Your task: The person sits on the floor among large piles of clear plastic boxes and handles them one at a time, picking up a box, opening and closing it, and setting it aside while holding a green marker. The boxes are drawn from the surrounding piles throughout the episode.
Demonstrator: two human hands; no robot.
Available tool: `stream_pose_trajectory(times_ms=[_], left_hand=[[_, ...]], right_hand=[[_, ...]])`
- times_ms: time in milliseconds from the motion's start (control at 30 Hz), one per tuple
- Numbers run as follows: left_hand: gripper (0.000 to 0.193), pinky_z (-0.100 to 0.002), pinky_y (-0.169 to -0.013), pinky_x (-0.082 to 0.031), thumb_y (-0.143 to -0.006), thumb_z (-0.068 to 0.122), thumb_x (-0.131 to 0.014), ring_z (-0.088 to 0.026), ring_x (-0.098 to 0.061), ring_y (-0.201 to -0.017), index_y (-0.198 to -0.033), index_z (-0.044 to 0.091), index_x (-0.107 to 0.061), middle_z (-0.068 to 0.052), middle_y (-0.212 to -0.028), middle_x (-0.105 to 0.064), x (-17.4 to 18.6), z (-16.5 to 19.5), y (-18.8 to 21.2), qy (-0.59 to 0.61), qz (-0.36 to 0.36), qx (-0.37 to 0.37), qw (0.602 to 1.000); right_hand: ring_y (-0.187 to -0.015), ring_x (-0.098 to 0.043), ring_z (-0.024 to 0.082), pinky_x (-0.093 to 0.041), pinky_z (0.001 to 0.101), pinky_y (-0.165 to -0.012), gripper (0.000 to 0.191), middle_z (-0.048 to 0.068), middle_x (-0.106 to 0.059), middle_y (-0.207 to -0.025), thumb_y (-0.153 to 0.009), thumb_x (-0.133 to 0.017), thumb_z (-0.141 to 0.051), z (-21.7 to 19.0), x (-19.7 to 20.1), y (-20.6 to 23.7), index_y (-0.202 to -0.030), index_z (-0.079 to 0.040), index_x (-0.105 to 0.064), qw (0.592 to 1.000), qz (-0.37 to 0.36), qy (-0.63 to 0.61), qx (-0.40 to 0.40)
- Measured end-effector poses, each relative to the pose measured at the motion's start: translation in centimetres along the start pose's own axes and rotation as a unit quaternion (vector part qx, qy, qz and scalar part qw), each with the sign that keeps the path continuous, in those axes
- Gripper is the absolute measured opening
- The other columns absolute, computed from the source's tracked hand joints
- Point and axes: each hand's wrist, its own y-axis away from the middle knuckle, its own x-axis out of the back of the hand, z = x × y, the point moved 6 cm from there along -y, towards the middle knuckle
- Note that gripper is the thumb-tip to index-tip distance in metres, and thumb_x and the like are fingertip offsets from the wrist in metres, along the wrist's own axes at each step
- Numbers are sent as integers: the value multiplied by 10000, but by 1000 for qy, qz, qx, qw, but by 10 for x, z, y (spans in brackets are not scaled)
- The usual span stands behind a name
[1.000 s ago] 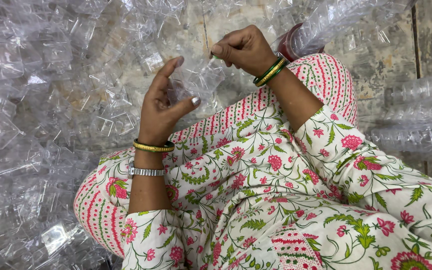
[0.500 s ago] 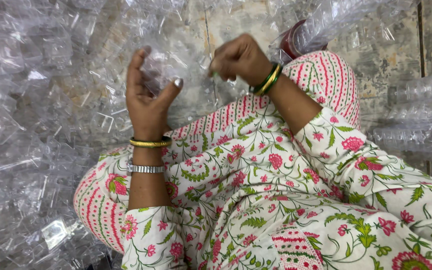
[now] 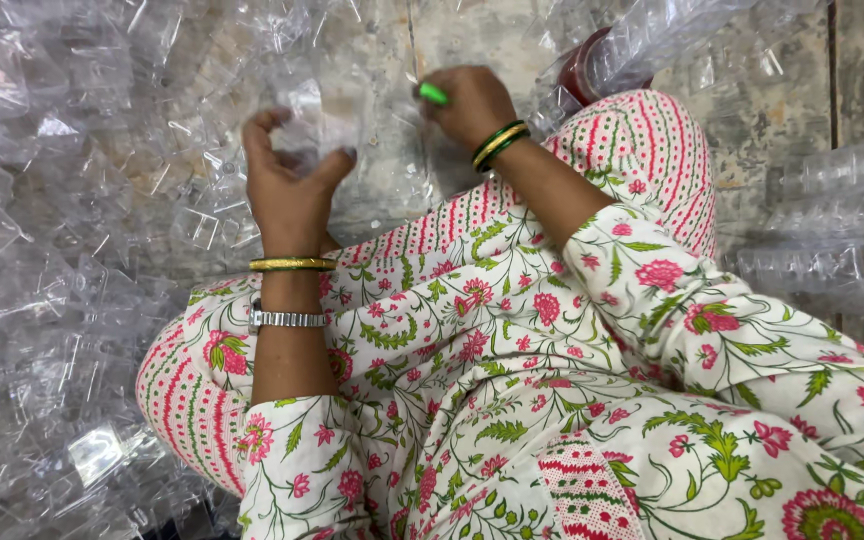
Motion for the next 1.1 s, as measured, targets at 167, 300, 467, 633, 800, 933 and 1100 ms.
stream_pose_trajectory(times_ms=[167,300,467,633,800,933,1100], left_hand=[[760,-294,-697,-559,-669,241,-911,-130,-649,-780,-1332,139,-553,-49,-934,-655,5,-2,-13,-75,-60,89,991],[781,-306,-677,-549,-662,237,-912,-146,-617,-756,-1363,147,-580,-67,-959,-650,7,6,-25,-65,-86,75,991],[765,-278,-820,-568,-715,113,-899,-137,-665,-964,-1408,126,-575,-23,-1230,-682,-3,21,-25,0,-133,-21,991],[744,-286,-912,-580,-737,-7,-833,-145,-678,-1042,-1407,100,-528,-54,-1184,-648,-2,25,-25,117,-142,-9,983],[755,-310,-987,-569,-756,-64,-786,-161,-657,-1136,-1430,82,-478,-64,-1238,-639,20,34,-22,225,-131,-21,965],[750,-330,-1058,-553,-791,-96,-732,-176,-650,-1199,-1463,61,-441,-78,-1284,-632,35,43,-18,331,-136,-47,933],[743,-341,-1028,-558,-776,-106,-690,-193,-666,-1175,-1454,49,-429,-109,-1289,-644,51,48,-17,377,-135,-26,916]], right_hand=[[-983,-732,162,-606,299,-915,159,91,-765,-1050,-985,-698,29,-21,27,-18,-1130,-7,-750,913,-38,-401,57],[-1002,-716,167,-591,302,-933,141,114,-740,-1078,-1020,-673,75,-46,46,-28,-1138,23,-731,887,-115,-432,116],[-1032,-715,155,-594,297,-924,134,108,-739,-1095,-1024,-691,59,-54,56,-23,-1142,14,-733,890,-138,-413,135],[-1005,-679,105,-545,256,-814,248,93,-717,-1270,-980,-703,-33,-28,44,-28,-1228,-34,-695,901,51,-426,59],[-1070,-729,173,-622,311,-927,179,79,-749,-1286,-936,-741,-118,-32,-17,-32,-1111,-79,-732,944,78,-319,-33],[-1018,-711,348,-572,452,-877,191,139,-703,-1184,-821,-821,-227,-76,-65,-11,-935,-99,-737,991,-113,0,74],[-927,-691,389,-553,501,-785,553,172,-699,-1051,-793,-848,-354,-97,-78,-1,-1216,-76,-624,975,-201,52,85]])
